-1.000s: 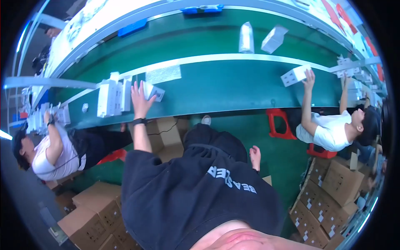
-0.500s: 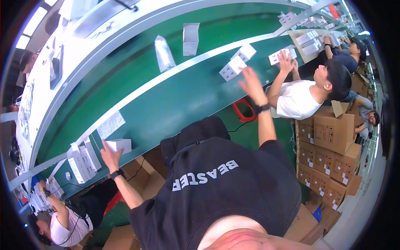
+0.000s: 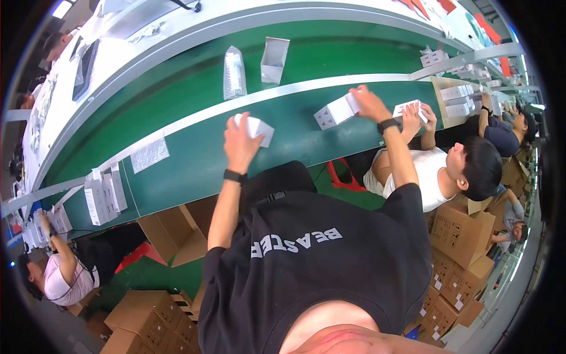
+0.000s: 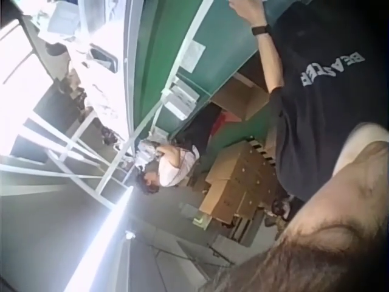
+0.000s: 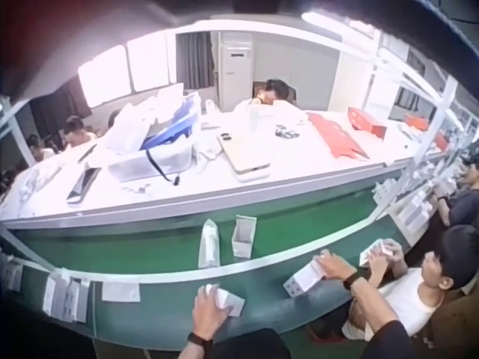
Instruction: Gather small white boxes from a conveyor belt and pack them into a larger cardboard box.
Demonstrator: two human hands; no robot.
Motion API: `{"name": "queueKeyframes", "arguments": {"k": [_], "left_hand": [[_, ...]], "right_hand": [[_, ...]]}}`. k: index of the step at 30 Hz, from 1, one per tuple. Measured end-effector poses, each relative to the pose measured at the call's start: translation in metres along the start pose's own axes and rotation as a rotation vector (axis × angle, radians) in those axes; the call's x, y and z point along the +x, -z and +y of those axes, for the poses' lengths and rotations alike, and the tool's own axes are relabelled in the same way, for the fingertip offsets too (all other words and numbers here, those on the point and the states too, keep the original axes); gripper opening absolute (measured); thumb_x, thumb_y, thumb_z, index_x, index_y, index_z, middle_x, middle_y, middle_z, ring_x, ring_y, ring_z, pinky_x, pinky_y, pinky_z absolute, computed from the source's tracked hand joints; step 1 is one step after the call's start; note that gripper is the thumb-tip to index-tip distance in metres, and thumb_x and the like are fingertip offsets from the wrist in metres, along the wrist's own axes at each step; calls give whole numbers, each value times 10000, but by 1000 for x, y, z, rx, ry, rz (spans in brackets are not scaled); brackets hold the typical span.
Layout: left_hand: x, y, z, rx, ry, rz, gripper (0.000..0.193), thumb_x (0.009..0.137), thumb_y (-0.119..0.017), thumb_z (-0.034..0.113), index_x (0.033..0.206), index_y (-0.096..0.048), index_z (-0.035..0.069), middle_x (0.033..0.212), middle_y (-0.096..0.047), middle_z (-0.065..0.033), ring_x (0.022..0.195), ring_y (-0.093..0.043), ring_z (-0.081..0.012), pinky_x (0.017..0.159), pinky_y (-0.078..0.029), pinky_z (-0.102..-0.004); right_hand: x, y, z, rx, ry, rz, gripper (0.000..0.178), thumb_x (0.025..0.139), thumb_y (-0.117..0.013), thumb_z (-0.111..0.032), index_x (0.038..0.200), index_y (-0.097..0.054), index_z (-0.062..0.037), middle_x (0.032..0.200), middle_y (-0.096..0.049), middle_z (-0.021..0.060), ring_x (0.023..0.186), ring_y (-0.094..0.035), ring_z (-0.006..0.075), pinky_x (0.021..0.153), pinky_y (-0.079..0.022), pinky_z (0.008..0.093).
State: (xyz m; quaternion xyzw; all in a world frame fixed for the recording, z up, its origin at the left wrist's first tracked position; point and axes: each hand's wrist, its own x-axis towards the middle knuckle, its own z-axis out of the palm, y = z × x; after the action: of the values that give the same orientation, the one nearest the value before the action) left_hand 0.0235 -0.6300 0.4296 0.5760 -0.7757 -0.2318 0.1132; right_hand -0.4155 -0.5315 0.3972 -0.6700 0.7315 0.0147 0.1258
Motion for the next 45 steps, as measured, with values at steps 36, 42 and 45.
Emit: {"name": "queueKeyframes", "arguments": {"k": [36, 42, 45], "left_hand": [[-42, 93, -251, 66, -260, 58, 880, 599, -896, 316, 1377, -500, 203, 1276, -501, -124, 1175, -429, -412, 977, -447, -480], [-20, 100, -261, -105, -448, -43, 853, 600, -892, 338, 1357, -527, 195, 1258, -505, -130, 1225, -392, -431, 1022, -392, -528], [-19, 121, -248, 88, -488, -17, 719, 700, -828, 365, 1335, -546, 179, 1245, -517, -130, 1269, -381, -411, 1053, -347, -545]], "right_hand": [[63, -44, -460, 276, 356, 78, 854, 681, -835, -153, 1411, -391, -135, 1348, -417, 184, 1017, -616, 402, 813, -553, 466], [50, -50, -470, 325, 186, 7, 879, 671, -834, -138, 1425, -383, -148, 1375, -399, 176, 1036, -602, 397, 816, -556, 464], [39, -58, -469, 319, 108, 98, 881, 663, -834, -126, 1422, -386, -152, 1362, -400, 178, 971, -616, 399, 792, -560, 473]]}}
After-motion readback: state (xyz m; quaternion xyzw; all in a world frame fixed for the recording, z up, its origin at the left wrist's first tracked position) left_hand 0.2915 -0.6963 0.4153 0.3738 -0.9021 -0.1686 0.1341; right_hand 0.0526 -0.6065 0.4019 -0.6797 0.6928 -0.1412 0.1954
